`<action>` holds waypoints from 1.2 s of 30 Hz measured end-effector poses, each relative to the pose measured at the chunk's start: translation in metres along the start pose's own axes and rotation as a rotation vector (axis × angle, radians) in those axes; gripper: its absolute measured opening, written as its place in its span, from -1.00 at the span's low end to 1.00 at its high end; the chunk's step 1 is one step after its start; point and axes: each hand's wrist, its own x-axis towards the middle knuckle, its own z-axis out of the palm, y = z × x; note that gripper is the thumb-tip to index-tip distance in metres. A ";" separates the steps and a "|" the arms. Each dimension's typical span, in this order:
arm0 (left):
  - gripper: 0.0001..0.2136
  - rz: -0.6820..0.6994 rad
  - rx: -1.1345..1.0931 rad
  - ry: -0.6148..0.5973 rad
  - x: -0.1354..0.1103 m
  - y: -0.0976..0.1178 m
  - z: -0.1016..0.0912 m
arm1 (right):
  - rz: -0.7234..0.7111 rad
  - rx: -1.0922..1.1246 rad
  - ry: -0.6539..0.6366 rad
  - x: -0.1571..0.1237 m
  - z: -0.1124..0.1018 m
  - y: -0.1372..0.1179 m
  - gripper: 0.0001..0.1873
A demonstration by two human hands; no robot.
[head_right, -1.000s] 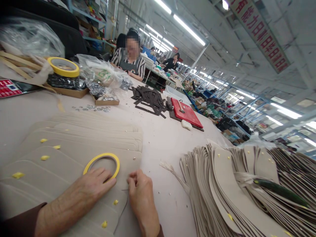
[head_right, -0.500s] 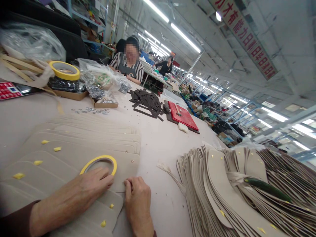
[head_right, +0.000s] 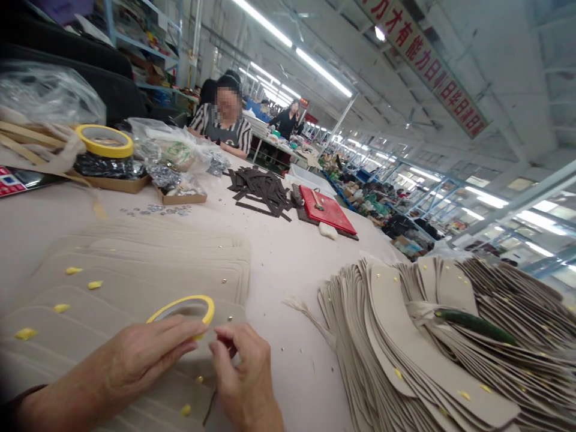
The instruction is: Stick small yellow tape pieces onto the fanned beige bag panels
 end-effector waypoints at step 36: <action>-0.74 -0.092 0.218 -0.023 -0.004 0.012 0.013 | 0.764 0.509 0.168 0.021 0.011 0.027 -0.60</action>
